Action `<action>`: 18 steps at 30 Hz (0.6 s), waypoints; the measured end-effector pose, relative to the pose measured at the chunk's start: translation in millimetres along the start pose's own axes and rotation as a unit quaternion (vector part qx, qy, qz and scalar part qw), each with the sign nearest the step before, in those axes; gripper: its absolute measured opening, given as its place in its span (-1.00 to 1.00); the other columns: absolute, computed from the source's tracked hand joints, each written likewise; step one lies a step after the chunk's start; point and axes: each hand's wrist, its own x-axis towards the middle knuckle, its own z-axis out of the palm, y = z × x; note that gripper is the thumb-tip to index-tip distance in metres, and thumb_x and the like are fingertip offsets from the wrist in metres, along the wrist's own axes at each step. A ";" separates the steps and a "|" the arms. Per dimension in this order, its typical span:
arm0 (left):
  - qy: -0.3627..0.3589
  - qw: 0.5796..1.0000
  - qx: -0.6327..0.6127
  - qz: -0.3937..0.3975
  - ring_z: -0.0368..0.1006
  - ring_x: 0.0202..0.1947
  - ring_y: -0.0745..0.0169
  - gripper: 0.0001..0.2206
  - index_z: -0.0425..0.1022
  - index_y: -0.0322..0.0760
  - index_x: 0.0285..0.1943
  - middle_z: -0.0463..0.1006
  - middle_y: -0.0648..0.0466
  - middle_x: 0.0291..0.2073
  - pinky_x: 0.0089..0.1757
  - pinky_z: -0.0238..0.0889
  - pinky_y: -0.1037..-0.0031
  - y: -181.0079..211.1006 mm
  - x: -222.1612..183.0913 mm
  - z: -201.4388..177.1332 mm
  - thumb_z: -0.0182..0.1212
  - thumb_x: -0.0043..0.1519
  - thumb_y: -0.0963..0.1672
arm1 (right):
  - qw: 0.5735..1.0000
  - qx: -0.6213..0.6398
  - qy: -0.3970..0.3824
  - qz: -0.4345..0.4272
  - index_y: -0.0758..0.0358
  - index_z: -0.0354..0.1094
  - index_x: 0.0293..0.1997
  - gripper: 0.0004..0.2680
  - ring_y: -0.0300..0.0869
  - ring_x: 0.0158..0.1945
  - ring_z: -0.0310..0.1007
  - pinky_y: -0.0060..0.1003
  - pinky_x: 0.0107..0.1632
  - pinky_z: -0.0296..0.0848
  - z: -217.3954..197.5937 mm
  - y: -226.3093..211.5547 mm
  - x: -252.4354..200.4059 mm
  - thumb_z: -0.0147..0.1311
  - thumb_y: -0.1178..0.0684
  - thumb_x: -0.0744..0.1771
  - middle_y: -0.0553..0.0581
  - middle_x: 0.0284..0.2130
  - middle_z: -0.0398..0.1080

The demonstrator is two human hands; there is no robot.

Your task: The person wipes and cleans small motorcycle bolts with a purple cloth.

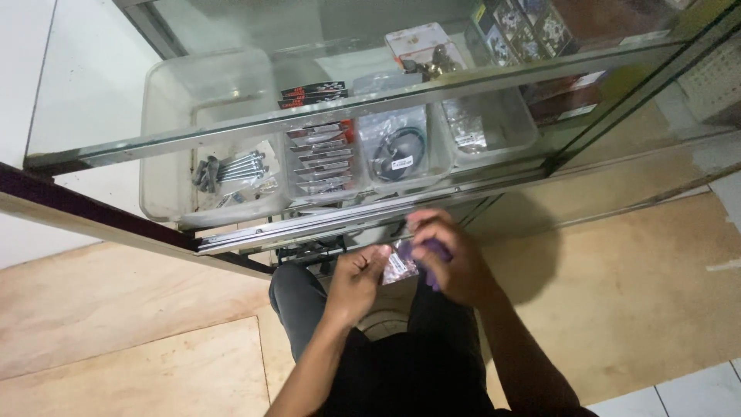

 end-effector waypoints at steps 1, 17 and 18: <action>0.002 1.000 -0.001 0.001 0.14 -0.48 0.51 -0.69 0.59 -0.40 -0.23 0.39 0.24 -0.51 -0.41 0.06 0.59 0.9 3.4 -2.2 0.07 0.44 -0.07 | 1.000 -0.001 -0.002 -0.001 0.35 0.34 -0.13 -0.90 -0.06 -0.56 0.43 -0.22 -0.53 0.45 8.1 -10.7 -1.9 0.09 0.14 0.37 0.02 0.12 0.47; -0.118 0.991 -0.063 -0.024 0.53 -0.34 0.41 -0.76 0.52 -0.44 0.09 0.64 0.10 -0.29 -0.25 0.46 0.54 15.7 8.8 -3.9 0.28 0.24 -0.25 | 0.964 -0.068 0.088 -0.240 0.31 0.33 -0.16 -0.92 -0.15 -0.15 0.49 -0.32 -0.12 0.52 -3.5 -6.0 4.4 0.13 0.16 0.36 0.19 -0.05 0.46; -0.131 0.990 -0.051 -0.019 0.52 -0.38 0.42 -0.74 0.50 -0.40 0.10 0.62 0.14 -0.31 -0.29 0.46 0.54 18.1 10.1 -3.4 0.27 0.22 -0.25 | 0.943 -0.136 0.050 -0.300 0.30 0.32 -0.18 -0.92 -0.11 -0.07 0.52 -0.30 -0.06 0.53 -3.2 -23.4 2.5 0.14 0.16 0.34 0.23 0.05 0.44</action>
